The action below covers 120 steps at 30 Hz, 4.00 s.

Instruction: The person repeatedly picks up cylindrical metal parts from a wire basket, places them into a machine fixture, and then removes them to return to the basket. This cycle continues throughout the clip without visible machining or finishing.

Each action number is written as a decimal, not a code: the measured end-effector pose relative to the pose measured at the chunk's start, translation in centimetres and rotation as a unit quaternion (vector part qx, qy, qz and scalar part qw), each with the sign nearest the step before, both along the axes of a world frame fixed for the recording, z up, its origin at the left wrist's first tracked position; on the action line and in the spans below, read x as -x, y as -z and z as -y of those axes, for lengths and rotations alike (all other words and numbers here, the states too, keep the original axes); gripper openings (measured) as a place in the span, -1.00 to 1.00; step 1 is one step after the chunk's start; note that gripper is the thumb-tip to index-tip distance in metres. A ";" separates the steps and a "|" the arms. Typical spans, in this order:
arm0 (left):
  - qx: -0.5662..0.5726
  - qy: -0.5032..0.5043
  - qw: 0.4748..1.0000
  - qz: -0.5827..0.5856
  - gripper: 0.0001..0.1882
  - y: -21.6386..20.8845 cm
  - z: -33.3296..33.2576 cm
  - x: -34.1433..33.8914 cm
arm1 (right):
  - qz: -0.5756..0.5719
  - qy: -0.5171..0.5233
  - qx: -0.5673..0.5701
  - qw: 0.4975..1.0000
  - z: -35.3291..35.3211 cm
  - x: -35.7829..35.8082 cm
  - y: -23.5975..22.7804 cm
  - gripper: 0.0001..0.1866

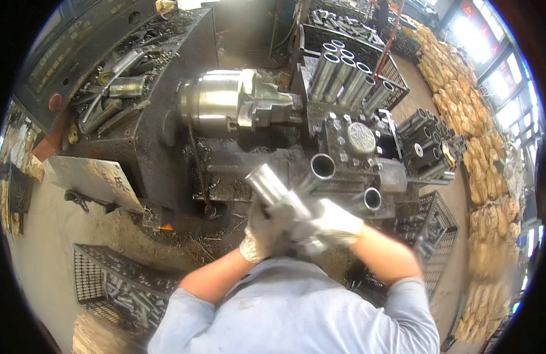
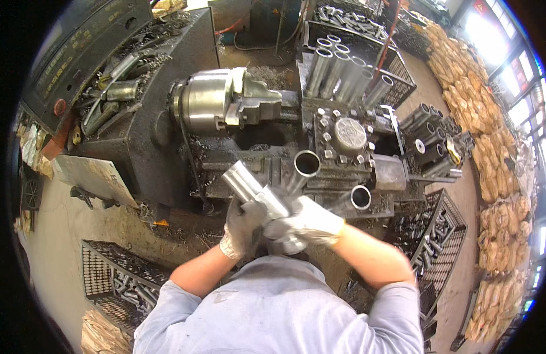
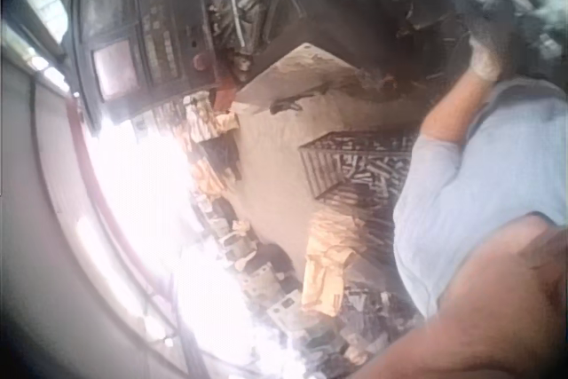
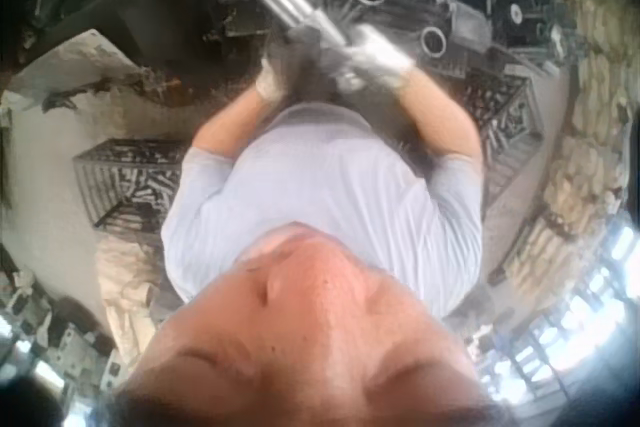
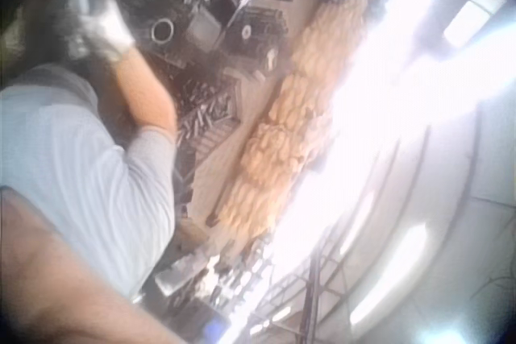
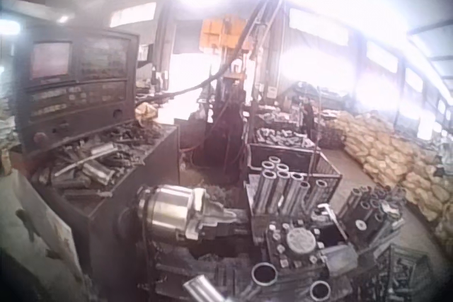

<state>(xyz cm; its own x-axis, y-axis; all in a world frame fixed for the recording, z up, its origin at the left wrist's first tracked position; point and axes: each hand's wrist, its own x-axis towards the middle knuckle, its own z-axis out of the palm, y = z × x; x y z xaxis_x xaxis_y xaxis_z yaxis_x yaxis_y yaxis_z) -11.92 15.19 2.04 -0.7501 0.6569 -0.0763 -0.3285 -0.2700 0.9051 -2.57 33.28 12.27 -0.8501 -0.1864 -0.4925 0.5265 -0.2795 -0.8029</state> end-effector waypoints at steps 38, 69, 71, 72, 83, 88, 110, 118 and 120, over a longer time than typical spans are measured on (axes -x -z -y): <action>0.067 -0.130 0.970 -0.194 -0.28 2.7 -1.9 -4.6 | -0.147 0.185 -0.469 0.851 -12.3 -7.9 9.1 -0.49; 0.065 0.186 0.980 -0.014 -0.35 10.6 -3.1 9.2 | -0.422 -0.093 -0.388 0.814 -3.1 4.1 -3.6 -0.08; 0.141 0.143 0.963 -0.182 -0.43 11.3 -6.4 12.0 | -0.513 -0.112 -0.491 0.695 -6.1 7.0 -7.6 -0.12; 0.176 0.119 0.941 -0.264 -0.46 11.1 -8.4 13.2 | -0.541 -0.114 -0.573 0.605 -8.1 8.3 -9.6 -0.12; 0.449 -0.190 0.790 -0.372 -0.49 7.5 1.2 7.7 | -0.197 -0.340 -0.759 0.519 -22.3 26.5 0.2 -0.37; 0.400 -0.328 0.855 0.040 -0.59 14.8 14.1 0.7 | -0.159 -0.354 -0.652 0.651 -20.3 28.9 4.5 -0.17; 0.184 -0.566 0.796 0.112 -0.65 21.9 30.6 3.9 | -0.261 -0.248 -0.672 0.647 -20.1 26.0 1.9 -0.21; 0.494 -0.638 0.474 -0.352 -0.47 4.8 22.9 4.1 | -0.294 0.249 -0.512 0.768 -21.7 6.3 -5.0 -0.53; 0.458 -0.601 0.379 -0.535 -0.64 -3.1 21.2 6.3 | -0.295 0.279 -0.510 0.758 -22.2 2.1 -3.6 -0.57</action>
